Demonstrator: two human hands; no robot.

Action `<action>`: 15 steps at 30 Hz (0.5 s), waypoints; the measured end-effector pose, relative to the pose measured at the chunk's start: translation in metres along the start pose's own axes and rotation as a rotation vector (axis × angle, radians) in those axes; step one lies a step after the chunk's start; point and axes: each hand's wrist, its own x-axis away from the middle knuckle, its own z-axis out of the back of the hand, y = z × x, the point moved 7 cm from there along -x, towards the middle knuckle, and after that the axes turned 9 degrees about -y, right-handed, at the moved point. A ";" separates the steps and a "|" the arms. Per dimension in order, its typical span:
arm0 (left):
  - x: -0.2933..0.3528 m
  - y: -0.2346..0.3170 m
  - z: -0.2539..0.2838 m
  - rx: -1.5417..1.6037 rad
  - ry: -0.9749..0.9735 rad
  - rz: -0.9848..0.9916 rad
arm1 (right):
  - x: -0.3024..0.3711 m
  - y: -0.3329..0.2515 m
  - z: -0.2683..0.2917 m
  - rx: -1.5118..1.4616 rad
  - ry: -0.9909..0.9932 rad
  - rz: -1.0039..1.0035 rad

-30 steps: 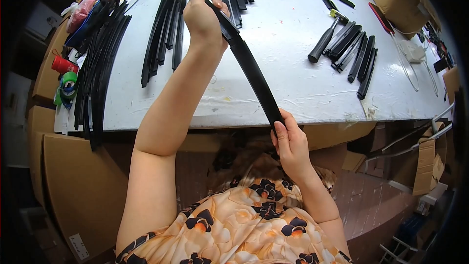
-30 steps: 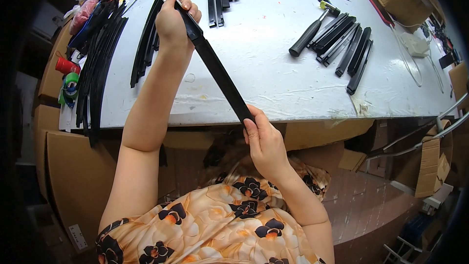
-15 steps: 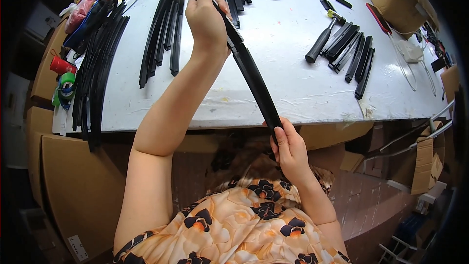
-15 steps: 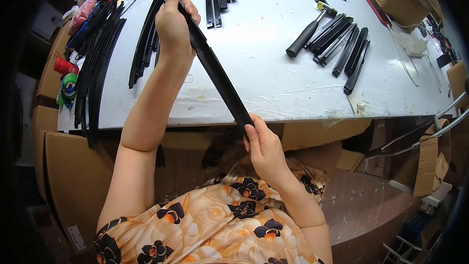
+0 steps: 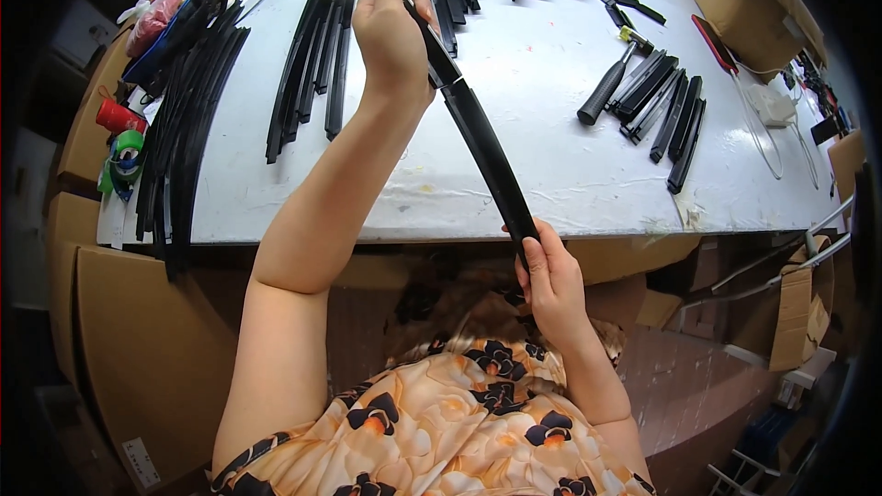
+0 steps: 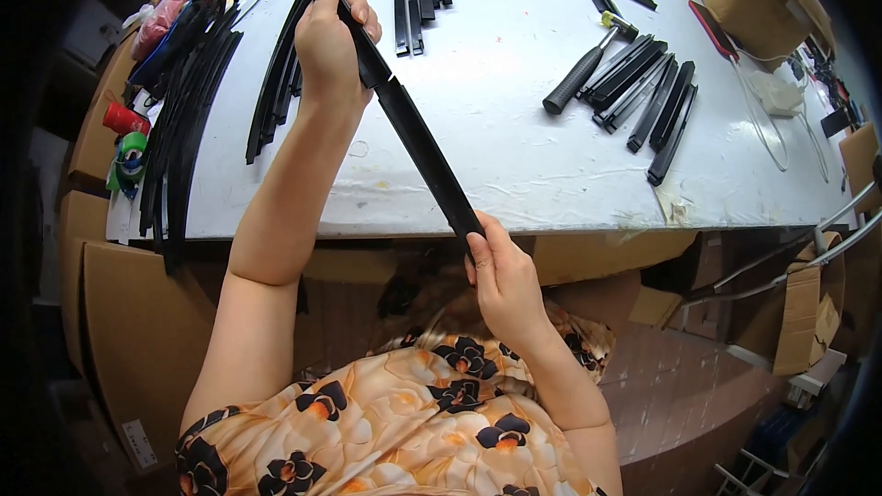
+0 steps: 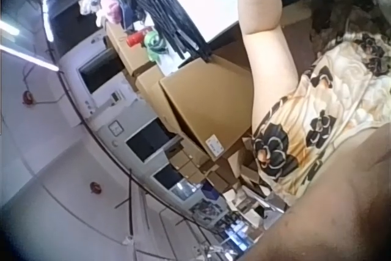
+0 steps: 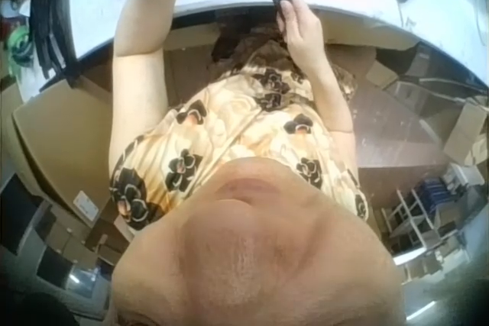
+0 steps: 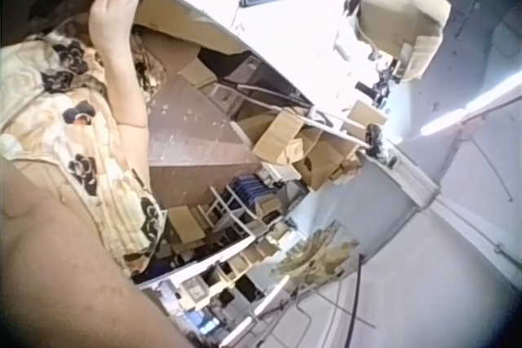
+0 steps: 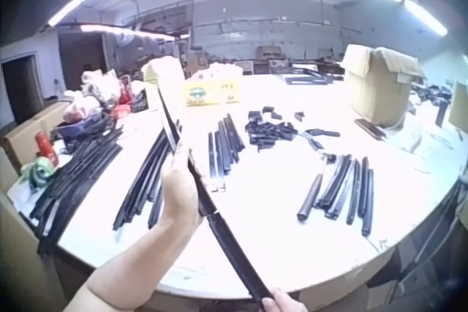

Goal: The person assembles black plastic parts together by hand on a workbench.

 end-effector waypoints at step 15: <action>-0.001 0.003 0.007 0.129 0.025 -0.037 | -0.001 -0.004 -0.007 0.111 -0.035 0.062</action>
